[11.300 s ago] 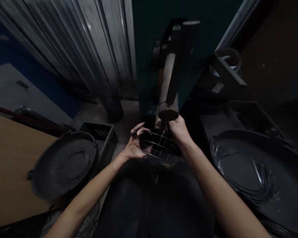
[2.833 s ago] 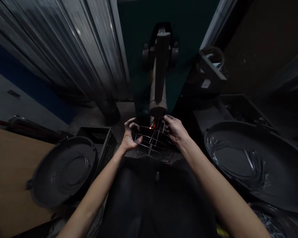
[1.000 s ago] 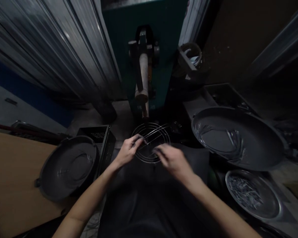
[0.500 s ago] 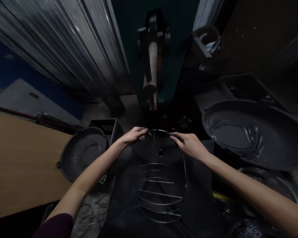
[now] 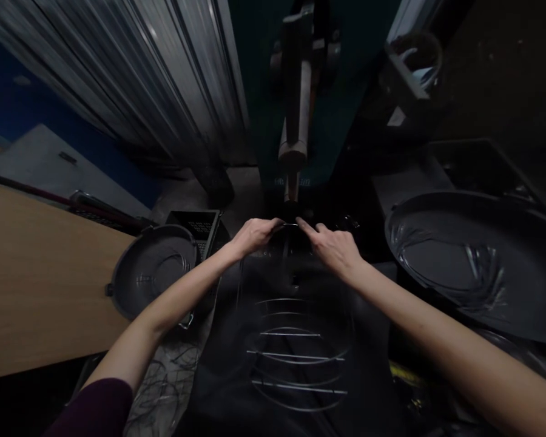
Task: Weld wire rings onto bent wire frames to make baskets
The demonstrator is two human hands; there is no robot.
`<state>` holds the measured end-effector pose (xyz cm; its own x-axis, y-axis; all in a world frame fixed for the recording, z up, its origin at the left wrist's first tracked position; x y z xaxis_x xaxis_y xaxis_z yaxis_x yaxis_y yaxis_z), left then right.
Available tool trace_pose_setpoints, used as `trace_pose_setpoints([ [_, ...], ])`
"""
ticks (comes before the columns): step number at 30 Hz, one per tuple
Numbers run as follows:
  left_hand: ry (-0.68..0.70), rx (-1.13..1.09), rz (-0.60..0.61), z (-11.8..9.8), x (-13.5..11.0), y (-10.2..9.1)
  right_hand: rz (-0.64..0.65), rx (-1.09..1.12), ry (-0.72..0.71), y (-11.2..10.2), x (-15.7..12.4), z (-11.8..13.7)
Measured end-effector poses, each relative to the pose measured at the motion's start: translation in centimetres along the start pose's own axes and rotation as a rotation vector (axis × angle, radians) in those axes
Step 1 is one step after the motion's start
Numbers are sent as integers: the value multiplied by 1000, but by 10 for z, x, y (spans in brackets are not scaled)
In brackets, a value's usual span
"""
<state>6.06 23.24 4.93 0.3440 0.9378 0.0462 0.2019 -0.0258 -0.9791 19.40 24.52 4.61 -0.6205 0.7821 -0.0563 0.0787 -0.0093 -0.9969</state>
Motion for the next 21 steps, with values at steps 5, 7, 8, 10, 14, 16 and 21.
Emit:
trace_pose_setpoints([
  [5,42,-52,-18,-1,11,-28,-37,-4,-19,-24,12,-12],
  [7,34,-64,-57,1,14,-36,-42,12,-9,-34,17,-17],
  [8,20,-59,-76,4,16,-40,-39,17,-2,-38,20,-19],
  [10,-19,-37,-91,9,21,-44,-31,27,15,-42,27,-23],
  [14,-44,-24,-72,14,31,-48,-49,65,28,-42,38,-29],
  [16,-40,-27,-71,16,33,-48,-60,87,29,-40,41,-32],
  [21,-5,-67,-92,20,37,-44,-43,159,49,-36,43,-35],
])
Point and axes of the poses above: each hand's wrist, its own x-axis towards the middle knuckle, its own y-axis out of the palm, z = x × y, the point moved 8 cm from there along x, towards the middle knuckle, and after that the axes turned 7 degrees about x, right-handed, at the moved point
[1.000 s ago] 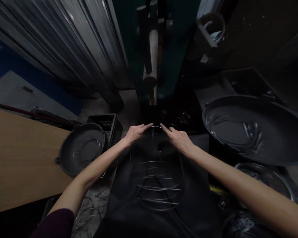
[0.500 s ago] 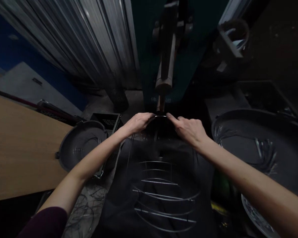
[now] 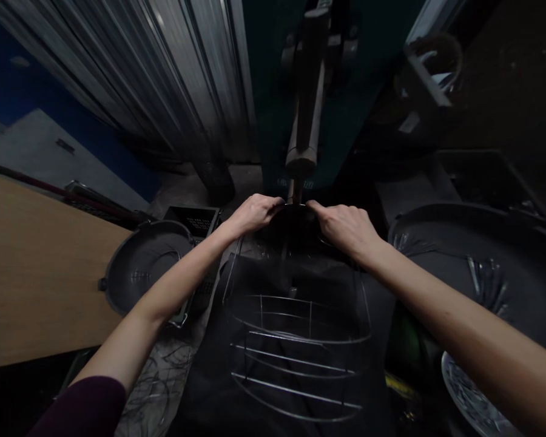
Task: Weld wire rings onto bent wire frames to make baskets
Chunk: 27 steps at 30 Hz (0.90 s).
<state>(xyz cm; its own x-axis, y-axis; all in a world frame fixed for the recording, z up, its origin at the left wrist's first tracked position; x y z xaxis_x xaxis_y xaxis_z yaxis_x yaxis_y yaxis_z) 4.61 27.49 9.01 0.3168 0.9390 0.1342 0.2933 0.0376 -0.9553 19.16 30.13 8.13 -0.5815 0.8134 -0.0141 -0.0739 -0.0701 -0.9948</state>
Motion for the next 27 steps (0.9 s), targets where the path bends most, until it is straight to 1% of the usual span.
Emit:
trace_pose_setpoints([
  [3,-6,-35,11,0,0,0,40,19,21,0,1,1],
  [10,-105,-42,74,-2,-5,-6,78,-6,43,-5,0,0],
  [14,-98,-19,82,-5,-2,-5,73,-8,71,-3,0,-9],
  [18,-109,-40,94,-1,-3,-4,66,40,85,-2,0,-12],
  [23,-92,-14,49,4,-9,-8,62,67,93,-6,0,-5],
  [27,-95,-14,39,10,-12,-11,71,103,88,-9,2,5],
])
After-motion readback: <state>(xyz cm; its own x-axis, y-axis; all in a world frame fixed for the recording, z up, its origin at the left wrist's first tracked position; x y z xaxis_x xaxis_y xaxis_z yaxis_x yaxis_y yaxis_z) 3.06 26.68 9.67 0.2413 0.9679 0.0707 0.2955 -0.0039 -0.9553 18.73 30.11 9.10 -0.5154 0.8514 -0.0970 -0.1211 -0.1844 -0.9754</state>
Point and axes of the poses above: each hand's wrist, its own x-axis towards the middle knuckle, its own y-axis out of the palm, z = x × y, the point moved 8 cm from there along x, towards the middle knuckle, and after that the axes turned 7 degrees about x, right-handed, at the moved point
